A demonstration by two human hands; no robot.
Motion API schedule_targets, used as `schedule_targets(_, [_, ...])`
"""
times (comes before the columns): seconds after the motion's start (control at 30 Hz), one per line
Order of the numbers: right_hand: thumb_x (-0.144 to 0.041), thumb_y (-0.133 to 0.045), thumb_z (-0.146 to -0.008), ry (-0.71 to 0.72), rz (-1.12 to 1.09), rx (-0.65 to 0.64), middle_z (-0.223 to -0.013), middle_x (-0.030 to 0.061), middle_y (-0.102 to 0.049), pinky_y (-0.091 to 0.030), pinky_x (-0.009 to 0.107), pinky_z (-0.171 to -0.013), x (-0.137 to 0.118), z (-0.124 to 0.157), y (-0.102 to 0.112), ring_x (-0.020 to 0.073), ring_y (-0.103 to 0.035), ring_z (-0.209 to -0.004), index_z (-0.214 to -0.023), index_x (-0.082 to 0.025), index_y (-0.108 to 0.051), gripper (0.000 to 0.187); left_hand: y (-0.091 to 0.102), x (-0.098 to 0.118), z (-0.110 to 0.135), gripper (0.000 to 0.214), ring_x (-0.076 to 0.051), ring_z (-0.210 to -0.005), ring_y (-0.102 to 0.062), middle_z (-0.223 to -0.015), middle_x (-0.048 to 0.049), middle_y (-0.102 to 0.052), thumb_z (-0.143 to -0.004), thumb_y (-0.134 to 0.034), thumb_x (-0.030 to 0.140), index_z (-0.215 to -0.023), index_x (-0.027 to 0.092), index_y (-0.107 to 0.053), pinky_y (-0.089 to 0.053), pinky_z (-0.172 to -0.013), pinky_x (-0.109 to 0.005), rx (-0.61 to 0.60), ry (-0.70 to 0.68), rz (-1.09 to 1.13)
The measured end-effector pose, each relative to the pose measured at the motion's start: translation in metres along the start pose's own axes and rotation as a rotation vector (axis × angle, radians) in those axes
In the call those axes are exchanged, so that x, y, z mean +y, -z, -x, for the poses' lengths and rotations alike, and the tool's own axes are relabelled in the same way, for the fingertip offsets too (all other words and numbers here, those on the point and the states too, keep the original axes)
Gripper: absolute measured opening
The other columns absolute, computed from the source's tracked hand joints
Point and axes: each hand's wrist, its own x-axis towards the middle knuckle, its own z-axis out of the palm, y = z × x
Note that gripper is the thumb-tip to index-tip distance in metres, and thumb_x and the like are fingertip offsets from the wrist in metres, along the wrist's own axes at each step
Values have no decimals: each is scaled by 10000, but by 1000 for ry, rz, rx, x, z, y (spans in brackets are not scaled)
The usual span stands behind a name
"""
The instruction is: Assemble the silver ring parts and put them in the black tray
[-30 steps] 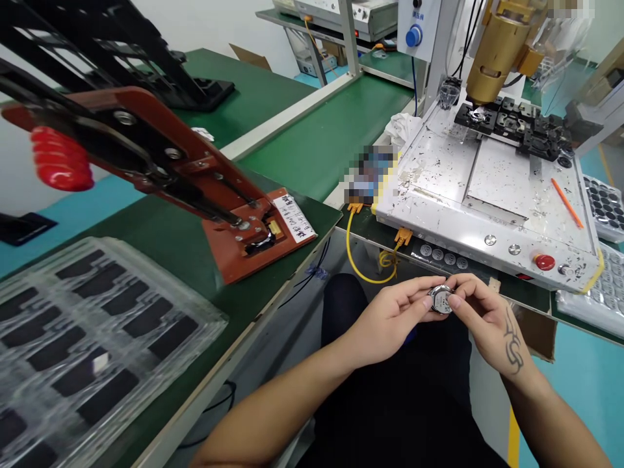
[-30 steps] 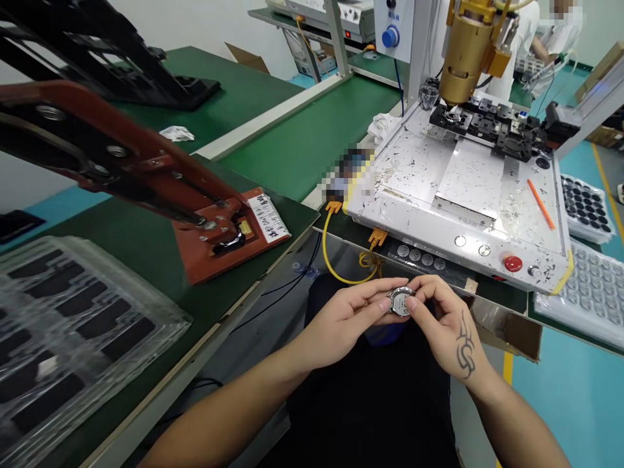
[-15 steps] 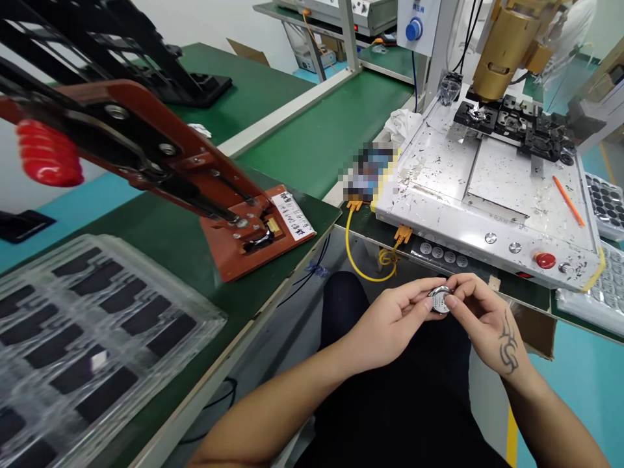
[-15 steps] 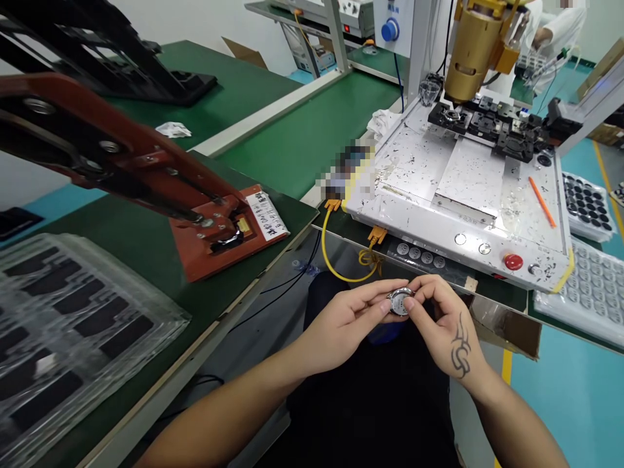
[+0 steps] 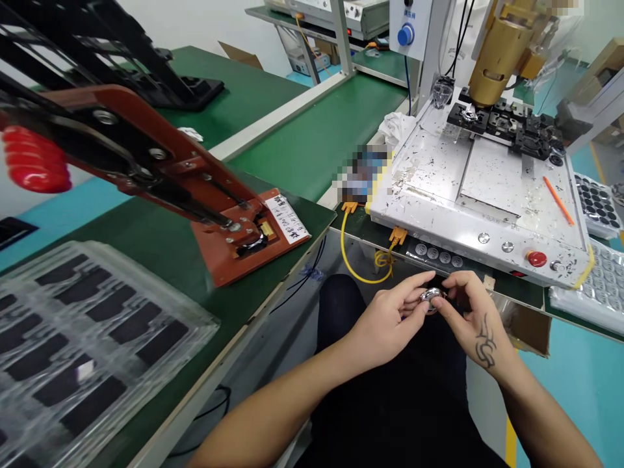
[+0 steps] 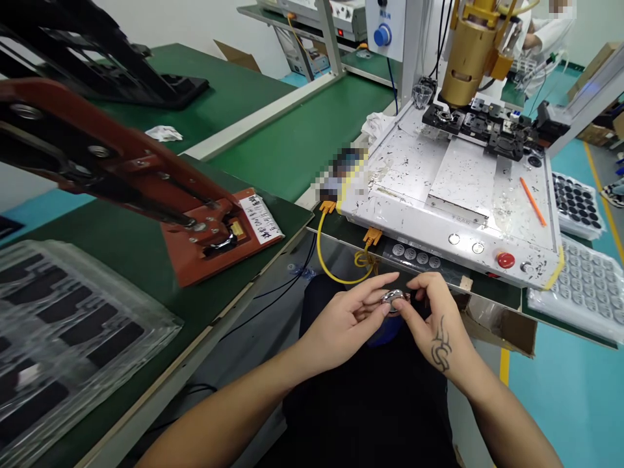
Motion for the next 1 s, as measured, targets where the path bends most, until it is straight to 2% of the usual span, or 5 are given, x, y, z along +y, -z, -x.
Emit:
schedule_targets(0.13, [-290, -659, -1065, 139, 5, -104, -1140, 87, -705, -556, 405, -913, 3, -6, 2, 250, -677, -1032, -1176, -269, -731, 133, 13, 7, -2, 624, -285, -1286, -750, -1394, -144, -772, -1067, -583, 226, -1671, 202, -427, -597, -1111, -431, -60, -44, -173])
schedule_targets(0.23, [-386, -703, -1048, -6, -170, -48, -925, 37, -717, -543, 342, -721, 1, -10, -3, 197, -646, -794, -1031, -253, -733, 138, 16, 10, -4, 630, -273, -1296, -737, -1535, -169, -666, -1039, -670, 277, -1627, 225, -453, -604, -1099, -401, 35, -31, -29])
schedule_targets(0.37, [-547, -765, -980, -266, -497, 19, -812, 10, -704, -511, 287, -596, -5, -12, -18, 152, -599, -654, -979, -226, -707, 326, 10, 6, -3, 411, -245, -1078, -785, -1194, -124, -782, -959, -797, 341, -1309, 172, -665, -657, -933, -347, 164, 40, 138])
schedule_targets(0.47, [-546, -792, -960, -312, -582, -21, -827, 14, -718, -528, 278, -582, -8, -12, -24, 143, -611, -641, -1064, -223, -725, 345, 8, 7, -1, 248, -198, -854, -768, -961, -70, -773, -980, -763, 359, -1116, 154, -728, -659, -823, -329, 180, 56, 151])
schedule_targets(1.0, [-557, -804, -942, -269, -522, -45, -748, 3, -704, -545, 283, -551, -21, -10, -24, 150, -620, -601, -1011, -234, -722, 340, 8, 19, 7, 225, -145, -697, -671, -825, -27, -707, -971, -764, 374, -996, 154, -720, -579, -685, -274, 223, 31, 81])
